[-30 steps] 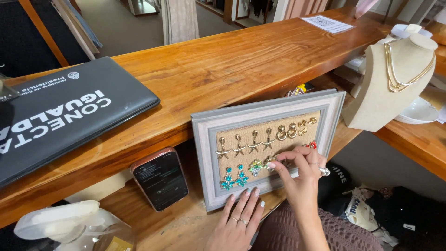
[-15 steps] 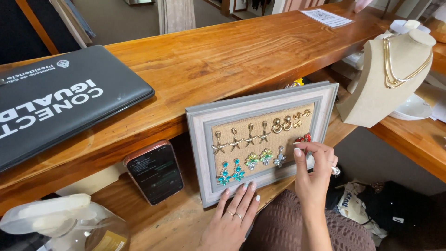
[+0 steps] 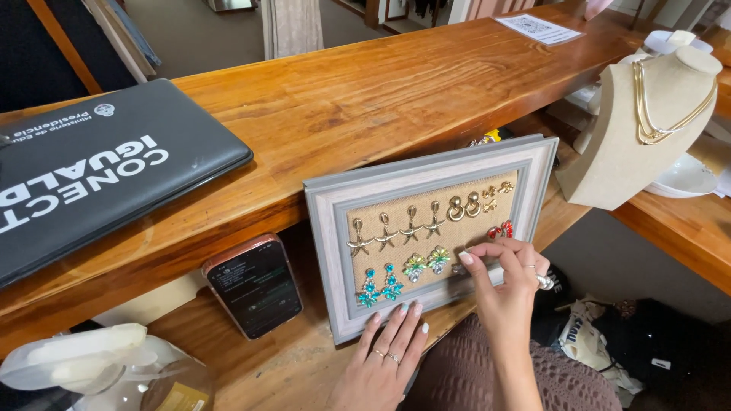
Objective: Organizing and displaying various earrings on a framed mesh board on a store counter.
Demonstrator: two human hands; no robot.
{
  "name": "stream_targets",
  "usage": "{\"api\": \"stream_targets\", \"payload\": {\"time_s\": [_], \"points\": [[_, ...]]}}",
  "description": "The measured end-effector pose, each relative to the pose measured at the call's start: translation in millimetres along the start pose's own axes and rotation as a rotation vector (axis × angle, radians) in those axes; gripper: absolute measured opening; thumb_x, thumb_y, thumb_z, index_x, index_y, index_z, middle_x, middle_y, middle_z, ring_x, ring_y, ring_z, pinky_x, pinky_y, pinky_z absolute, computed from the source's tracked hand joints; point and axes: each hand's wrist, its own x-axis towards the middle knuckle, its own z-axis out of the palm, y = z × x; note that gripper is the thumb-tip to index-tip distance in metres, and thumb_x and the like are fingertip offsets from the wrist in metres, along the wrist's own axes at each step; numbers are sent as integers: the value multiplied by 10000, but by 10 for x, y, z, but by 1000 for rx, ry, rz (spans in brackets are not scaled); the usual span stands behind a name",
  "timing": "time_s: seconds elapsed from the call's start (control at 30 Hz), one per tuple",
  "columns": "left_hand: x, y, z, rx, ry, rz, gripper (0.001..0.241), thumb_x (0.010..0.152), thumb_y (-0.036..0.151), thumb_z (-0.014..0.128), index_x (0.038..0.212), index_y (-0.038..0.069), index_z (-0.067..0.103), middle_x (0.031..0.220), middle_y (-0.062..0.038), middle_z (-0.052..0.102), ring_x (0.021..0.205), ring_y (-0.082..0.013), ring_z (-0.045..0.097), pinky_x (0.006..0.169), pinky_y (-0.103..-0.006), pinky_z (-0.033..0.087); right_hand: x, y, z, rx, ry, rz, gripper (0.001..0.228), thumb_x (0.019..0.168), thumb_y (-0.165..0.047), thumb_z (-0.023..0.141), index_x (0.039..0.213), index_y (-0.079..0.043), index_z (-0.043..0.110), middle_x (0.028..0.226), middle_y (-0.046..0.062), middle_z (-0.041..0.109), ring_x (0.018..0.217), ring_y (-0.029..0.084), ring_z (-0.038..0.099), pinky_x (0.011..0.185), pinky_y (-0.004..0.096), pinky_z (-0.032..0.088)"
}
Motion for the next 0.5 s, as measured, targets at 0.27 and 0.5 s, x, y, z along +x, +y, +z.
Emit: {"api": "stream_targets", "payload": {"time_s": [0.27,0.5], "points": [[-2,7,13,19,-3,-4,470,1080,211,341,1521,118,472,1670,-127,369,1535,-287,357,1254,-493,277,61,-106,83,35,6,54,142,951,-333,726,943,-193,747,1057,8,572,1117,207,452,1012,372,311],[-37,-2,33,-35,-40,36,690,867,278,592,1520,90,468,1677,-154,360,1536,-310,356,1253,-503,273,57,-174,144,34,113,71,182,933,-327,773,981,-181,676,1045,-1,579,1094,209,446,1018,352,319]]}}
